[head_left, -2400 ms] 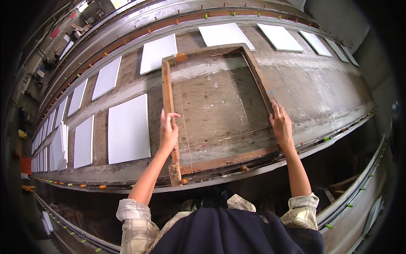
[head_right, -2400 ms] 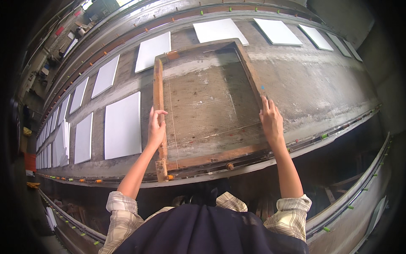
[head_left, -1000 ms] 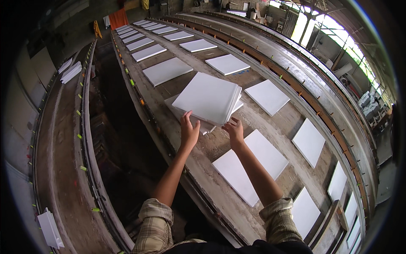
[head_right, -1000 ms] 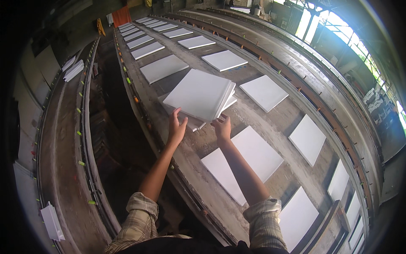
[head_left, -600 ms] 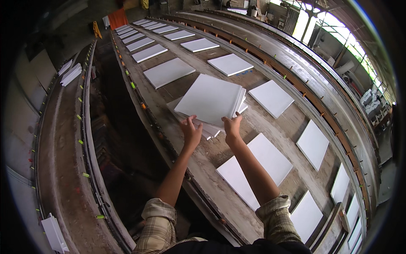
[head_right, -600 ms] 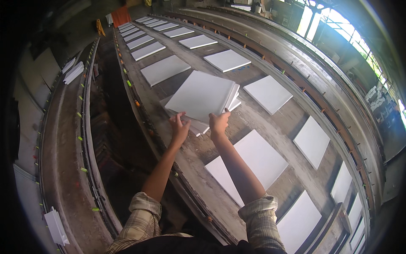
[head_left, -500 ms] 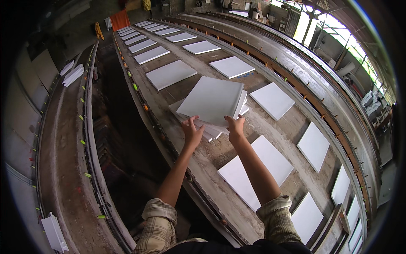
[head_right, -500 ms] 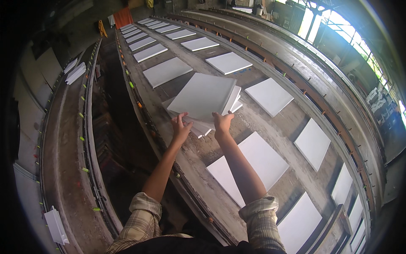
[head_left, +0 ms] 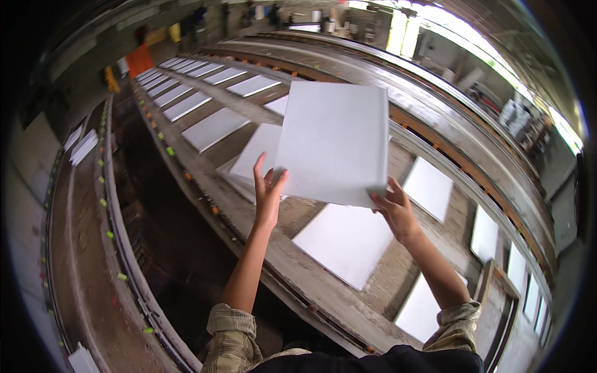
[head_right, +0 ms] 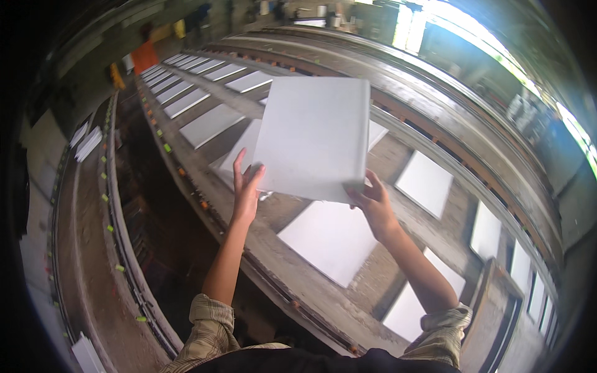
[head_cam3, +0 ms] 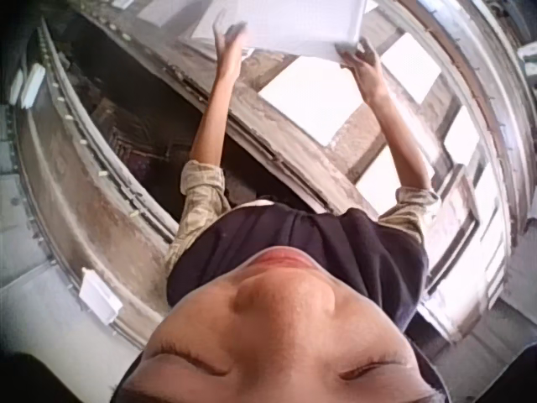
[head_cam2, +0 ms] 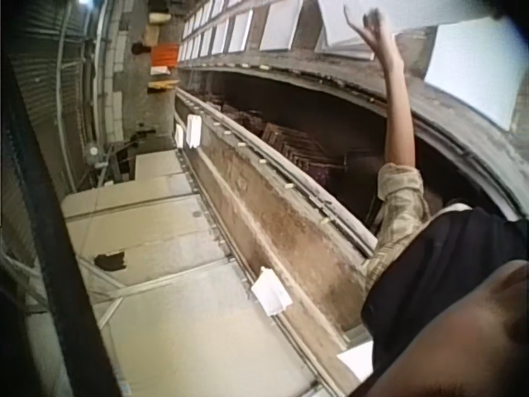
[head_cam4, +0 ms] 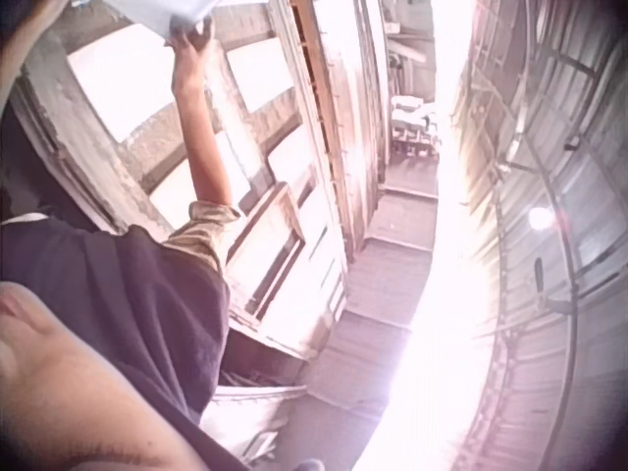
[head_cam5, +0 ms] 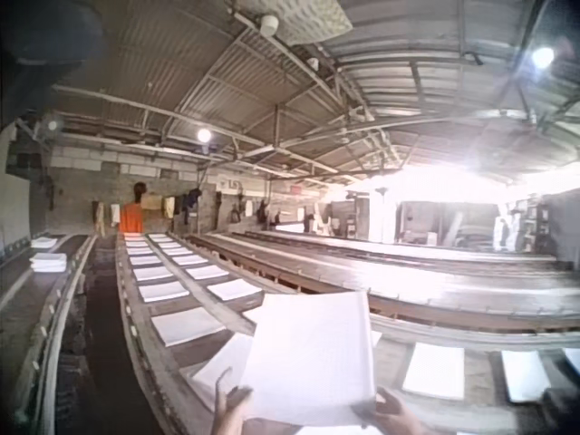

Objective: The person repeatedly picks up white rectangular panels from a stack and places them into a wooden frame on a workbench. They smooth each panel with both hands, then remove it and place it on the bench surface. This cycle continues with multiple panels throughout the clip.

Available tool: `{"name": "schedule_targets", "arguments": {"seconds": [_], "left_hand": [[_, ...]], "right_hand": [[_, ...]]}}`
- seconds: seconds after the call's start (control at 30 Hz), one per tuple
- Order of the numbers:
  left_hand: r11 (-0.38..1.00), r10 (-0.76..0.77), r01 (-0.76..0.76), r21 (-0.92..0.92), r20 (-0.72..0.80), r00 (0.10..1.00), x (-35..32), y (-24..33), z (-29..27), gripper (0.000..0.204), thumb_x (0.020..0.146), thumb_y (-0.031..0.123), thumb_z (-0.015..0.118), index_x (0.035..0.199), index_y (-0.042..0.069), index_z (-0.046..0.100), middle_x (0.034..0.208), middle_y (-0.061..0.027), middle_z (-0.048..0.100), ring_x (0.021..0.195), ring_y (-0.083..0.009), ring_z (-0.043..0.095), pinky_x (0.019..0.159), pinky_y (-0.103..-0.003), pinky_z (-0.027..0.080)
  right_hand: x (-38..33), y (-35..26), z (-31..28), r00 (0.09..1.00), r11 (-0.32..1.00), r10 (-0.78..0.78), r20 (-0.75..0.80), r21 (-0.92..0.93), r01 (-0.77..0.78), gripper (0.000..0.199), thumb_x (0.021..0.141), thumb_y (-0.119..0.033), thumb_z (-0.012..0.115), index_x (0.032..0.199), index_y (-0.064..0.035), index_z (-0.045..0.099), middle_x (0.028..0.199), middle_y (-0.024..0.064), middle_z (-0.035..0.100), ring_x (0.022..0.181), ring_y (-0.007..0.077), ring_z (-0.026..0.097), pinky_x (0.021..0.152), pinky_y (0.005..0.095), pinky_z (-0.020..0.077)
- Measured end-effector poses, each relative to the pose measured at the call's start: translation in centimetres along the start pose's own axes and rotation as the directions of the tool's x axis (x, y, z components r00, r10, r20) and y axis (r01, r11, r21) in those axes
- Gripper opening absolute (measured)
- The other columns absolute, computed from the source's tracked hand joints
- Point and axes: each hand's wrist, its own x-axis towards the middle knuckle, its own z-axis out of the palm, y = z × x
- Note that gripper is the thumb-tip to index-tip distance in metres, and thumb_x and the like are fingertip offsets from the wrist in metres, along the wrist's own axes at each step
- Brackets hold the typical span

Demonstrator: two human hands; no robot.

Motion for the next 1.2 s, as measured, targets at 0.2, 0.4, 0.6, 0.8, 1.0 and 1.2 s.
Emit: {"name": "schedule_targets", "arguments": {"seconds": [0.2, 0.4, 0.6, 0.8, 1.0, 1.2], "left_hand": [[0.995, 0.030, -0.069, 0.077, 0.419, 0.908, -7.4, -1.2, 13.0, 0.062, 0.090, 0.022, 0.056, 0.140, 0.005, 0.024, 0.133, -0.0091, 0.041, 0.120, -0.0163, 0.039, 0.101, -0.030, 0.030], [0.980, 0.075, -0.175, 0.099, 0.626, 0.777, -20.7, -5.7, 26.4, 0.063, 0.093, 0.022, 0.050, 0.143, 0.004, 0.016, 0.146, -0.0149, 0.021, 0.135, -0.0221, 0.019, 0.110, -0.036, 0.016], [0.978, -0.049, -0.135, 0.162, 0.797, 0.602, -36.1, -11.3, 37.6, 0.067, 0.093, 0.022, 0.048, 0.145, 0.007, 0.008, 0.151, -0.0148, 0.008, 0.140, -0.0265, 0.003, 0.112, -0.039, 0.006], [0.952, -0.175, -0.176, 0.251, 0.916, 0.360, -46.0, -15.5, 43.8, 0.067, 0.093, 0.022, 0.050, 0.144, 0.007, 0.009, 0.148, -0.0224, 0.014, 0.137, -0.0347, 0.014, 0.109, -0.042, 0.021], [0.577, -0.171, -0.770, 0.272, 0.962, 0.211, -47.1, -18.4, 43.7, 0.031, 0.086, 0.020, 0.058, 0.114, 0.007, 0.055, 0.120, -0.0093, 0.043, 0.115, -0.0312, 0.040, 0.099, -0.043, 0.036], [0.353, -0.158, -0.874, 0.333, 0.942, 0.295, -47.8, -20.9, 44.4, 0.039, 0.086, 0.024, 0.058, 0.121, 0.007, 0.054, 0.138, -0.0088, 0.034, 0.129, -0.0321, 0.025, 0.104, -0.049, 0.026]], "right_hand": [[-16.1, -5.0, -11.3, 0.997, 0.994, -0.012, -0.070, -0.105, 0.004, 0.063, 0.087, -0.001, 0.054, 0.141, -0.0079, 0.022, 0.124, 0.0120, 0.049, 0.113, 0.0211, 0.049, 0.095, 0.0375, 0.0437], [-32.4, -5.9, -23.1, 0.960, 0.996, -0.002, -0.280, -0.083, -0.022, 0.058, 0.085, 0.001, 0.056, 0.135, -0.0065, 0.028, 0.120, 0.0096, 0.050, 0.110, 0.0193, 0.052, 0.093, 0.0330, 0.0448], [-45.9, -6.7, -33.3, 0.744, 0.980, -0.197, -0.639, -0.152, 0.129, 0.060, 0.087, 0.000, 0.050, 0.139, -0.0054, 0.019, 0.122, 0.0155, 0.045, 0.105, 0.0201, 0.051, 0.088, 0.0325, 0.0436], [-58.3, -2.2, -41.6, 0.579, 0.996, -0.085, -0.811, -0.073, 0.043, 0.057, 0.090, -0.002, 0.047, 0.140, -0.0045, 0.019, 0.116, 0.0176, 0.049, 0.100, 0.0193, 0.054, 0.084, 0.0318, 0.0458], [-64.7, 0.0, -44.9, 0.478, 0.990, -0.141, -0.867, -0.132, 0.052, 0.054, 0.089, -0.004, 0.049, 0.137, -0.0027, 0.026, 0.117, 0.0141, 0.051, 0.097, 0.0186, 0.056, 0.082, 0.0293, 0.0461], [-65.3, 4.4, -47.7, 0.449, 0.993, -0.116, -0.886, -0.117, 0.025, 0.054, 0.088, -0.002, 0.050, 0.137, -0.0007, 0.028, 0.120, 0.0188, 0.049, 0.105, 0.0208, 0.051, 0.089, 0.0294, 0.0417]]}}
